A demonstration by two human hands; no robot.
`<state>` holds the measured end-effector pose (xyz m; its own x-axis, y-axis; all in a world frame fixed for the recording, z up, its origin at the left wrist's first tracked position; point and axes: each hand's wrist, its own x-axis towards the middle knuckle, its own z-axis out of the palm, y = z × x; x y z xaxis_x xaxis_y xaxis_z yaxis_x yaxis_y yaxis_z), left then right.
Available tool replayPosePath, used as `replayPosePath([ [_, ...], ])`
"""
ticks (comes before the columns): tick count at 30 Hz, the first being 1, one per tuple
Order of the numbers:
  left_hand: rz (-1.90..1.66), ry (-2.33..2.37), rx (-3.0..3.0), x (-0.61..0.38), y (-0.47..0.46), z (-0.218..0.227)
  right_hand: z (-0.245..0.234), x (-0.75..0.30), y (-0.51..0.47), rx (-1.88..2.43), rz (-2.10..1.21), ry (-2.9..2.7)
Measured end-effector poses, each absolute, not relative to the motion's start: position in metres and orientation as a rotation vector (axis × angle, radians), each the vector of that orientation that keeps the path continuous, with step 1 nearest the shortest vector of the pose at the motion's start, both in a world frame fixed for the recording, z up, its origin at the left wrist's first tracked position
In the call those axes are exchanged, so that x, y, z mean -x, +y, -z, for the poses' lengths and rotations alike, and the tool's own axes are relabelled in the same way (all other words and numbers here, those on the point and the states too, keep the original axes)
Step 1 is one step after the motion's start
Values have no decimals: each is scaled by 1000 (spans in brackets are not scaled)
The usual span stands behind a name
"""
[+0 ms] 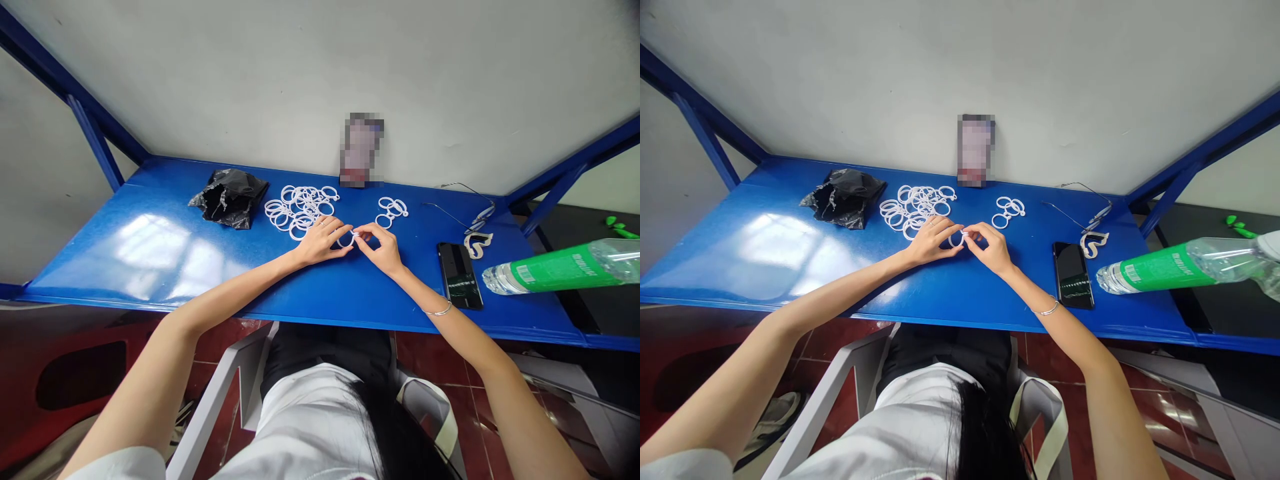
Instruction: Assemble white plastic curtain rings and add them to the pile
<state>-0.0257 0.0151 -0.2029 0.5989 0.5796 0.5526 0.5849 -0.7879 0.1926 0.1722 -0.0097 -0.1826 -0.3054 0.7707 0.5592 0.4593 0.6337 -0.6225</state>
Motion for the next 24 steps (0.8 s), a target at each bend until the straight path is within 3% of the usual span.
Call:
replayPosePath([
  [24, 1052, -1110, 2718, 26, 14, 202, 185, -174, -8, 993, -382, -1949],
])
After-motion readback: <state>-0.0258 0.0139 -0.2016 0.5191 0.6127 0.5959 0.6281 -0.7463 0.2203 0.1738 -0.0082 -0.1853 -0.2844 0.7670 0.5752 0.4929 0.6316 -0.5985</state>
